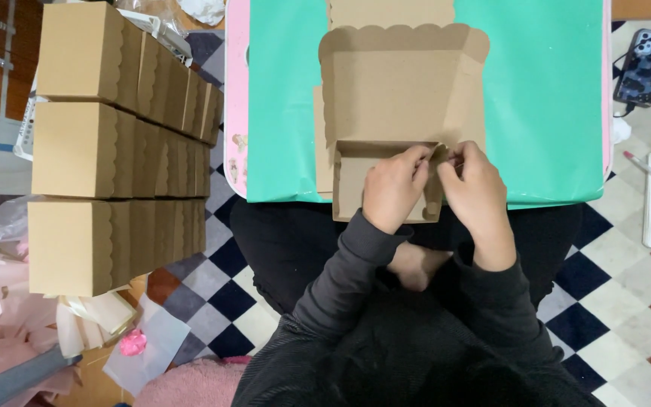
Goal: The person assembles a flat-packed cardboard box by folding the side flaps and tucking the tabs into slots to form the box structure. The person works on a small table placed on the floor, handling the cardboard piece by hand.
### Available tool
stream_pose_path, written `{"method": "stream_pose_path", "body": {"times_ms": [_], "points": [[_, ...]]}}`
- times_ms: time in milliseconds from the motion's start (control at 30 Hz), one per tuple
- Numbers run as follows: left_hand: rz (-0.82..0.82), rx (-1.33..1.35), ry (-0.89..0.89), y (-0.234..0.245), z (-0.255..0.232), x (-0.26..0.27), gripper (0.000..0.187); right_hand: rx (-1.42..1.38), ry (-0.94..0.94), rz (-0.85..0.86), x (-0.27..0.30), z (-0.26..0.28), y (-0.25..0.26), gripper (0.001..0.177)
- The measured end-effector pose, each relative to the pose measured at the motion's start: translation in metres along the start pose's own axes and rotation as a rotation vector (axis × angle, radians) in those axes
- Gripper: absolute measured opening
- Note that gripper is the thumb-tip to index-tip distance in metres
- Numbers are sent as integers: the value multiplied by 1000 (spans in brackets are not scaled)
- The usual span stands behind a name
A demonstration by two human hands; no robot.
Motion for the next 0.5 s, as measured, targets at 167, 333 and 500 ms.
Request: {"method": "stream_pose_path", "body": {"times_ms": [167,333,500], "points": [[-17,20,-29,16,-10,-2,23,251,22,-1,-13,3,-4,32],[-24,71,-17,18,-9,-3,24,-294,-33,-38,-30,-62,-7,16],[-17,137,-17,9,-5,-4,25,-841,-172,-52,-24,-79,-22,14]]}}
Point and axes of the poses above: each hand's wrist, its own x-axis away from the middle knuckle, its own y-axis out of the back of the hand, z = x × y, the point moved 4 cm from there along -x, towards the middle knuckle, and after that the axes turned 15 degrees about -x, right-handed, at the moved point
